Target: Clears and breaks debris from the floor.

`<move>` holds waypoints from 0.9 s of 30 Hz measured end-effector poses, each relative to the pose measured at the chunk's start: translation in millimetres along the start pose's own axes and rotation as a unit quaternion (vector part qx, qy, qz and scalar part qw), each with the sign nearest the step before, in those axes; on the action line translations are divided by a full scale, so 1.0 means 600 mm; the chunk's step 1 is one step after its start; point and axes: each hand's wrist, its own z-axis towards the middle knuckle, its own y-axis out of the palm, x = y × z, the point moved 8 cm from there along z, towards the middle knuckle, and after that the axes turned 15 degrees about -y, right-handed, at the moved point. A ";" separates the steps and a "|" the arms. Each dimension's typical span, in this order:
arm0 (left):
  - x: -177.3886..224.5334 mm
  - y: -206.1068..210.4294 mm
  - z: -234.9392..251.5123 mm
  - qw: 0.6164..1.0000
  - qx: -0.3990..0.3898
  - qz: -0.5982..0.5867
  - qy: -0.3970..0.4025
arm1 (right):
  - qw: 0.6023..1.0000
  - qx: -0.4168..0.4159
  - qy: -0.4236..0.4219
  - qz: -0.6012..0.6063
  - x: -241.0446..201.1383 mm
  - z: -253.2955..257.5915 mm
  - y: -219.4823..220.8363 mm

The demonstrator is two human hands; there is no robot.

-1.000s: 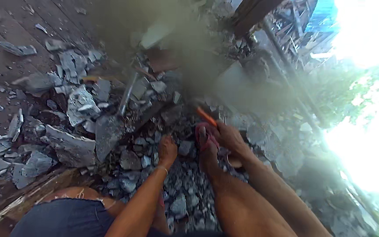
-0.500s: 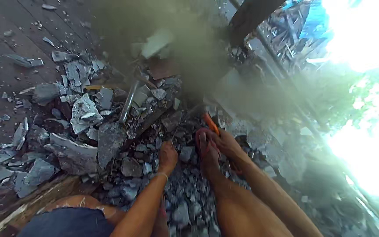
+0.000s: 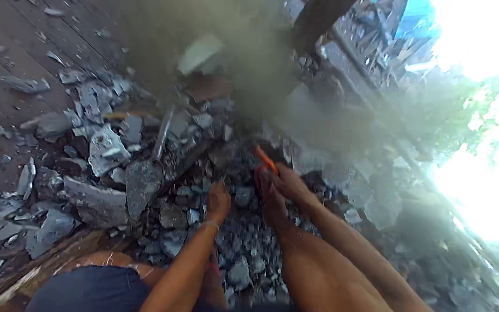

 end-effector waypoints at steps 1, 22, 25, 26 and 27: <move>-0.008 0.006 -0.008 1.000 -0.003 0.001 0.000 | 0.999 0.039 -0.006 0.013 -0.024 -0.020 -0.022; -0.003 0.011 -0.021 0.994 0.084 -0.044 0.055 | 0.944 0.255 -0.204 -0.051 -0.203 -0.052 -0.208; -0.007 0.012 -0.020 0.994 0.081 -0.050 0.057 | 0.920 0.312 -0.231 -0.052 -0.198 -0.058 -0.202; -0.008 0.011 -0.019 0.994 0.079 -0.049 0.057 | 0.940 0.282 -0.181 -0.073 -0.156 -0.039 -0.167; -0.011 0.011 -0.020 0.994 0.079 -0.048 0.058 | 0.965 0.214 -0.114 -0.104 -0.102 -0.014 -0.120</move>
